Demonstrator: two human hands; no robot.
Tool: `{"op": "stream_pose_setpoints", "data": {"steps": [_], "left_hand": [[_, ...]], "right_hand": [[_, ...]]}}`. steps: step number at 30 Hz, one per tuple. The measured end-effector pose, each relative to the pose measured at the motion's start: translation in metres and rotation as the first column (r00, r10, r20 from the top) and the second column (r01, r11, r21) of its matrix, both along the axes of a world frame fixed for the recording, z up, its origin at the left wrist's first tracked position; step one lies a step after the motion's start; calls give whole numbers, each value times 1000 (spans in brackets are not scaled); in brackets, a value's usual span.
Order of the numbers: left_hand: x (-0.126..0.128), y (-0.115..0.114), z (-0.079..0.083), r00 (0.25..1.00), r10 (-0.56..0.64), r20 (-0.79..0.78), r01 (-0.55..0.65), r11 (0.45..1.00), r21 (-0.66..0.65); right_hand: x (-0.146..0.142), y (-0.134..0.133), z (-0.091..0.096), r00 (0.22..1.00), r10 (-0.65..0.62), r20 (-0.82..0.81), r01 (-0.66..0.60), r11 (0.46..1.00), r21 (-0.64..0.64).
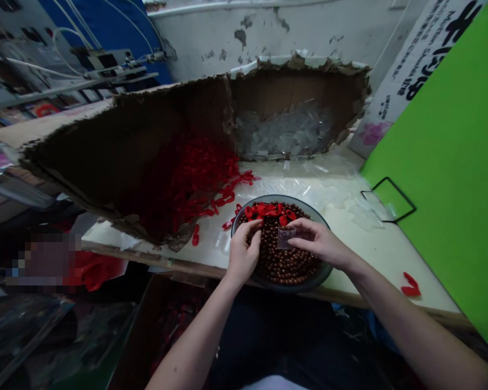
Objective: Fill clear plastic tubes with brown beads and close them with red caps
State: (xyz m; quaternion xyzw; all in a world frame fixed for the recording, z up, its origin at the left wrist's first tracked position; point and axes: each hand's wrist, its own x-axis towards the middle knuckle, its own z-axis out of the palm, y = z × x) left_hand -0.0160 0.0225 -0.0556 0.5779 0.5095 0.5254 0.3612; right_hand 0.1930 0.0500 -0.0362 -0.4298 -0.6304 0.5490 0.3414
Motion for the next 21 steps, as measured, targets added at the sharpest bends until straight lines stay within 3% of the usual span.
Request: {"op": "stream_pose_setpoints", "data": {"steps": [6,12,15,21], "left_hand": [[17,-8,22,939,-239,245,264,962,-74],[28,-10,24,916,-263,302,304,948,-96],[21,-10,26,915,-298,272,344,928,-142],[3,-9,38,908,-417,39,418,897,-145]], "right_hand": [[-4,-8,29,995,-36,-93,40,998,45],[-6,-19,33,999,20,-29,-15,990,140],[-3,-20,35,995,83,59,-92,979,181],[-1,-12,47,949,136,284,-206,950,236]]}}
